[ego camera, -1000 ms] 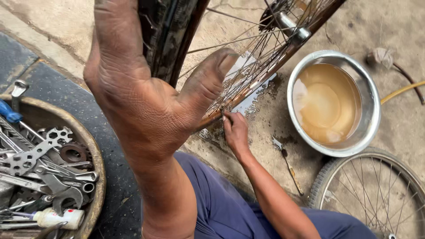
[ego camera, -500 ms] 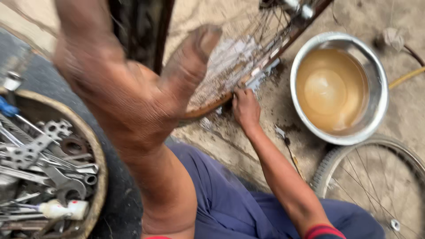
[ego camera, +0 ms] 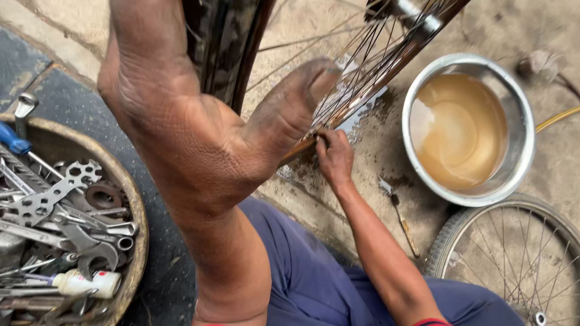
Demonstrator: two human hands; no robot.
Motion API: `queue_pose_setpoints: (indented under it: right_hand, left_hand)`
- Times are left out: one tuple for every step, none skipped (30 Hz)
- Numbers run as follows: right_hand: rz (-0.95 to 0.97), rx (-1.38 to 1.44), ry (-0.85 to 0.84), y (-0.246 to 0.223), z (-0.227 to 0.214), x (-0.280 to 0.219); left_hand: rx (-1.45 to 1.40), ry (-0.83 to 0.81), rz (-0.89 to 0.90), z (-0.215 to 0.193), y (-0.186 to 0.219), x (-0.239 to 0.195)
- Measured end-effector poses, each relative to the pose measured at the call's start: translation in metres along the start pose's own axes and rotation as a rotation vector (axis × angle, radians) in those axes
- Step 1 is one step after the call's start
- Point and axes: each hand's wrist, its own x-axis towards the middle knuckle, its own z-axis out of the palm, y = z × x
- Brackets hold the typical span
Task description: The person scrubs the rim and spokes of a bicycle wheel using a wire brush and water from a metal bowl. They repeatedly dip the brush into the bowl and scrub different sections of the wheel while holding it upright.
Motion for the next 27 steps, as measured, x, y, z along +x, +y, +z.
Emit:
queue_pose_setpoints:
  right_hand:
    - [0.045, -0.035, -0.041, 0.001, 0.004, -0.003]
    - [0.089, -0.071, -0.068, 0.003, 0.003, 0.0]
    - [0.042, -0.054, -0.027, 0.004, 0.002, 0.001]
    - [-0.008, -0.042, 0.013, 0.006, -0.001, 0.003]
    - [-0.058, -0.03, 0.053, 0.007, -0.004, 0.003]
    - [-0.133, -0.019, 0.081, 0.005, -0.005, 0.008]
    - [-0.207, -0.008, 0.108, 0.002, -0.006, 0.012]
    - [-0.285, 0.005, 0.135, -0.002, -0.005, 0.017]
    - [-0.299, -0.015, 0.142, -0.005, -0.004, 0.023]
    - [-0.29, -0.041, 0.134, -0.001, -0.003, 0.011]
    - [-0.281, -0.066, 0.126, 0.005, -0.002, 0.001]
    - [-0.272, -0.047, 0.12, 0.012, -0.007, -0.009]
    - [-0.263, -0.028, 0.115, 0.017, -0.012, -0.018]
    - [-0.283, 0.003, 0.121, 0.012, -0.014, -0.013]
    - [-0.271, -0.005, 0.11, 0.004, -0.015, -0.007]
    - [-0.261, -0.014, 0.094, -0.003, -0.016, -0.001]
    - [-0.252, -0.024, 0.077, -0.009, -0.016, 0.004]
    - [-0.267, -0.036, 0.091, -0.011, -0.016, 0.009]
    - [-0.281, -0.048, 0.104, -0.012, -0.015, 0.012]
    - [-0.266, -0.064, 0.103, -0.004, -0.014, -0.001]
    - [-0.291, -0.051, 0.126, 0.004, -0.013, -0.015]
    - [-0.329, -0.034, 0.166, 0.007, -0.013, -0.019]
    - [-0.367, -0.017, 0.206, 0.008, -0.014, -0.02]
    - [-0.309, -0.011, 0.159, 0.003, -0.015, -0.012]
    - [-0.252, -0.005, 0.111, -0.002, -0.015, -0.001]
    - [-0.189, -0.004, 0.049, -0.003, -0.014, 0.004]
    - [-0.212, -0.046, 0.058, -0.003, -0.012, 0.007]
  left_hand:
    - [-0.008, -0.011, 0.008, -0.002, -0.001, -0.002]
    - [-0.024, -0.026, 0.016, -0.003, -0.003, 0.0]
    - [-0.036, -0.034, 0.018, -0.001, -0.002, 0.003]
    - [-0.048, -0.037, 0.018, -0.002, -0.001, 0.006]
    - [-0.056, -0.034, 0.012, 0.0, 0.0, 0.01]
    - [-0.04, -0.021, 0.004, 0.0, 0.004, 0.014]
    - [-0.024, -0.008, -0.004, 0.0, 0.008, 0.019]
    - [0.011, 0.009, -0.019, 0.002, 0.015, 0.021]
    - [0.051, 0.017, -0.003, 0.001, 0.014, 0.026]
    - [0.082, 0.008, -0.008, 0.001, 0.018, 0.023]
    - [0.117, -0.01, 0.019, -0.001, 0.013, 0.024]
    - [0.089, -0.021, 0.018, 0.003, 0.015, 0.02]
    - [0.061, -0.033, 0.017, 0.006, 0.016, 0.018]
    - [0.001, -0.022, 0.003, 0.006, 0.015, 0.018]
    - [-0.014, -0.009, -0.001, 0.004, 0.014, 0.021]
    - [-0.024, 0.007, -0.009, 0.002, 0.012, 0.022]
    - [0.016, 0.024, -0.009, 0.003, 0.012, 0.02]
    - [0.04, 0.028, 0.008, 0.003, 0.008, 0.021]
    - [0.064, 0.033, 0.025, 0.006, 0.008, 0.017]
    - [0.062, 0.002, 0.047, 0.006, 0.004, 0.015]
    - [0.052, -0.018, 0.045, 0.007, 0.006, 0.01]
    - [0.043, -0.029, 0.064, 0.007, 0.006, 0.012]
    - [0.026, -0.029, 0.059, 0.007, 0.008, 0.014]
    - [0.025, -0.011, 0.058, 0.007, 0.009, 0.018]
    - [0.024, 0.006, 0.057, 0.005, 0.007, 0.023]
    - [0.028, 0.021, 0.028, 0.007, 0.01, 0.02]
    - [0.034, 0.028, 0.033, 0.007, 0.007, 0.021]
